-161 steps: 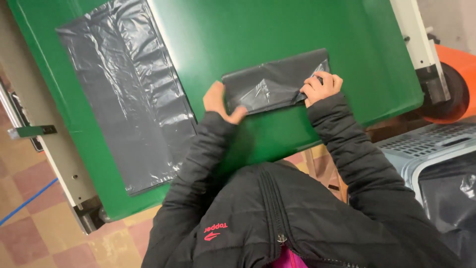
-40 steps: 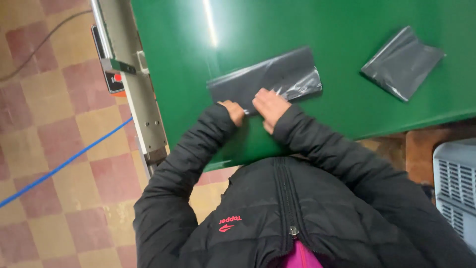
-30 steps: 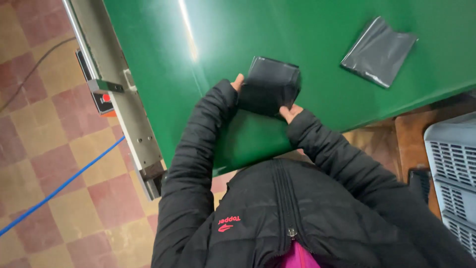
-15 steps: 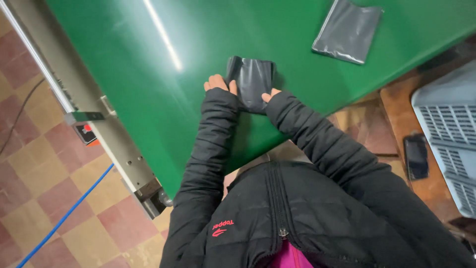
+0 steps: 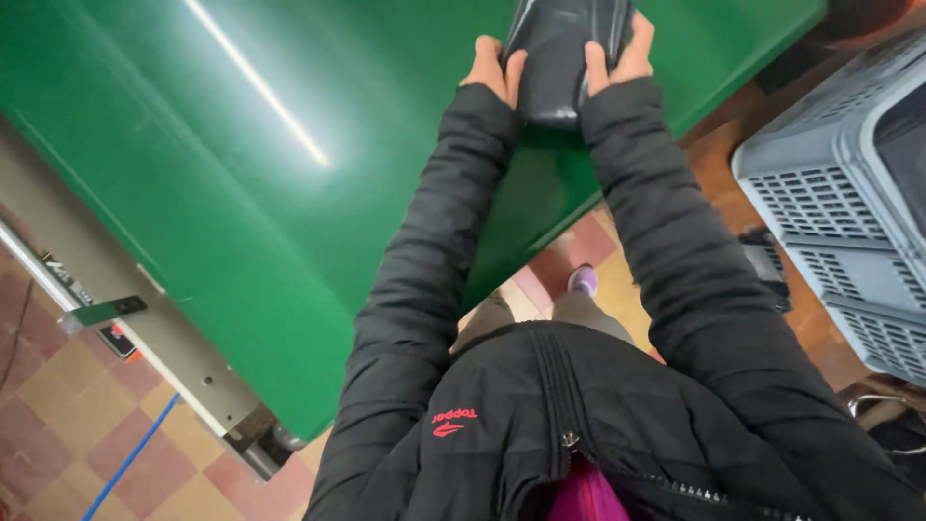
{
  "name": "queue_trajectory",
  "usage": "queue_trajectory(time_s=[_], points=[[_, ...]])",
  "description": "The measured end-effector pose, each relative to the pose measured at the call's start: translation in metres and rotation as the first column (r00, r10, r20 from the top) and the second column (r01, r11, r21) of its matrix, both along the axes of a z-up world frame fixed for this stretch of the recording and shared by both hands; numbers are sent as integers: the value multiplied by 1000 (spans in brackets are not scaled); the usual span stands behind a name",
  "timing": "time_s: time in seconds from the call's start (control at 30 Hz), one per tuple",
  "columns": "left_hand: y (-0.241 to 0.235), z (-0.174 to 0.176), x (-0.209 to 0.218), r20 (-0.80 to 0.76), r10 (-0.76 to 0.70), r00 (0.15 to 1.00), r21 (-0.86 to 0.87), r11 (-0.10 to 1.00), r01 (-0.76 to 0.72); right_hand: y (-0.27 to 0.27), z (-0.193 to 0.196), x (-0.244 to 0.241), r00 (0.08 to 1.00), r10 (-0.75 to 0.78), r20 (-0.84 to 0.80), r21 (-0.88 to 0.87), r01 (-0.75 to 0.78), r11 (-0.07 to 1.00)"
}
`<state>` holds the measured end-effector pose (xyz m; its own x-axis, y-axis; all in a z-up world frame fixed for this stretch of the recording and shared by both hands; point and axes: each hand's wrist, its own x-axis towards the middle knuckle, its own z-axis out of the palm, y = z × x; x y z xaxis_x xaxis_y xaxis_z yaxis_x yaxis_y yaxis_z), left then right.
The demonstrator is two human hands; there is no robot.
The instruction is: Folding black plastic bags on a conveyor belt and placing them into a plastic crate.
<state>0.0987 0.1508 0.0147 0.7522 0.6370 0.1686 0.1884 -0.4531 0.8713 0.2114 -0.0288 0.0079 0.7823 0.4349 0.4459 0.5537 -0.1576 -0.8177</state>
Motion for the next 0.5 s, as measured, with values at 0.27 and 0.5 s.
queue_trajectory(time_s=[0.27,0.5], points=[[-8,-132,82,-357,161,920,175,979,-104,18,-42,60,964,-253,-81,-744,111,659],[-11,-82,76,-188,321,928,542,822,-174,18,-31,54,928,-153,339,-633,345,693]])
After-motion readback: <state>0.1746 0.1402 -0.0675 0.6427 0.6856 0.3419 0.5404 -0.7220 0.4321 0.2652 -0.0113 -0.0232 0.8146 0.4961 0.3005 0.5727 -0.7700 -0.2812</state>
